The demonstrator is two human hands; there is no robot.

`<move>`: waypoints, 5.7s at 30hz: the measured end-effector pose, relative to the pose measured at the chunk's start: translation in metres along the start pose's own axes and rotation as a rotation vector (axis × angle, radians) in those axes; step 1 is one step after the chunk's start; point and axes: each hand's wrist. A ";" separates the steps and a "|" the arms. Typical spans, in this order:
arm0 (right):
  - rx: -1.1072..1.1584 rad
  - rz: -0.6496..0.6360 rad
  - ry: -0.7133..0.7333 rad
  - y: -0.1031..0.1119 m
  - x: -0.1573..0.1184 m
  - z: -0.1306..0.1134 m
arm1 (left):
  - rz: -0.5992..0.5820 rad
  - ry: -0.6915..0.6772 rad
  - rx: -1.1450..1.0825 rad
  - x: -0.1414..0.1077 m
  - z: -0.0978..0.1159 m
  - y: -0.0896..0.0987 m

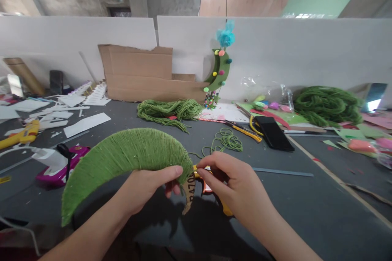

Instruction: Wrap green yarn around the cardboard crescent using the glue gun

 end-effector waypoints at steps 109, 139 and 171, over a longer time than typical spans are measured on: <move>0.725 -0.056 -0.405 -0.007 0.000 -0.001 | -0.215 -0.006 -0.244 -0.003 0.008 -0.007; 0.363 -0.068 -0.253 0.000 0.011 0.014 | -0.142 0.022 -0.131 0.008 0.007 0.000; 0.593 -0.140 -0.285 0.006 -0.011 0.011 | -0.094 -0.099 -0.007 -0.017 0.023 -0.025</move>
Point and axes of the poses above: each hand's wrist, its own x-axis towards the middle knuckle, its own y-axis out of the back of the hand, z = x × y, and after that the axes turned 7 degrees about z, right-handed
